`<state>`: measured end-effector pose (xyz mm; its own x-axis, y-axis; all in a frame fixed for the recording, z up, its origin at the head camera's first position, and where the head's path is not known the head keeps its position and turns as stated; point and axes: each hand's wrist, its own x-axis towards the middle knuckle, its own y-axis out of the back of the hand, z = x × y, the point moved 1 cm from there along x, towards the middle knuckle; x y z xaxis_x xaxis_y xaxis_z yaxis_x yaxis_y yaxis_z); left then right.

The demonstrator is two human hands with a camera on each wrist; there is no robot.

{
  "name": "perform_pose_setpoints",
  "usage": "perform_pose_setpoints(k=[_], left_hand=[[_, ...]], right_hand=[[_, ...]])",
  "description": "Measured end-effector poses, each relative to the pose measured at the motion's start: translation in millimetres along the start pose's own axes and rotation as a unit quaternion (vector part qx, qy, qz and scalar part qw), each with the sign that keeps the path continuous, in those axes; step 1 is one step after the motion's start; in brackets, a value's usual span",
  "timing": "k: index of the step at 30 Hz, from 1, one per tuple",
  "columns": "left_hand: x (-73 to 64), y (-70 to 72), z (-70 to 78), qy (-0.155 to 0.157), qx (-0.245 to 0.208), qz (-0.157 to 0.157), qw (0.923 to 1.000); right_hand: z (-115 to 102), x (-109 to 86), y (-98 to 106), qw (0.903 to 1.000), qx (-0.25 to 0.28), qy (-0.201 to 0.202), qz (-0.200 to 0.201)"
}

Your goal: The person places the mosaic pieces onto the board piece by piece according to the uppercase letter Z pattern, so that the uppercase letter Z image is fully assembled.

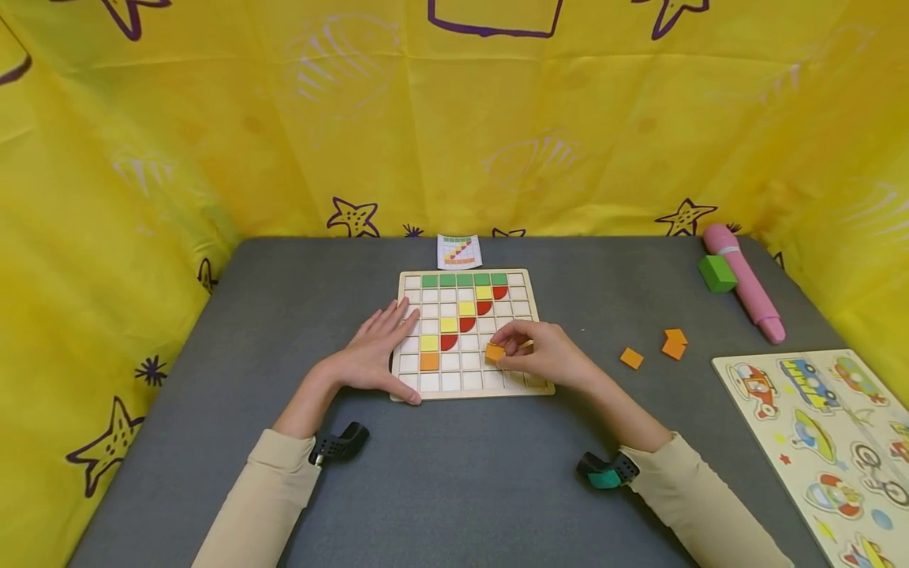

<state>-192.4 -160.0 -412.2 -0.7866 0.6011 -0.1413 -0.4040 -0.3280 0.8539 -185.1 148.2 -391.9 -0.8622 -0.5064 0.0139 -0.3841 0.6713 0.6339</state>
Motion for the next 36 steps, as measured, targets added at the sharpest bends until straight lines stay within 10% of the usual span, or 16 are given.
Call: perform_pose_setpoints(k=[19, 36], left_hand=[[0.5, -1.5, -1.8, 0.013, 0.007, -0.005, 0.9999], [0.4, -1.3, -1.0, 0.007, 0.001, 0.001, 1.0]], right_hand=[[-28.1, 26.5, -41.9, 0.9919, -0.06, 0.112, -0.01], [-30.0, 25.4, -45.2, 0.9972, -0.006, 0.073, -0.016]])
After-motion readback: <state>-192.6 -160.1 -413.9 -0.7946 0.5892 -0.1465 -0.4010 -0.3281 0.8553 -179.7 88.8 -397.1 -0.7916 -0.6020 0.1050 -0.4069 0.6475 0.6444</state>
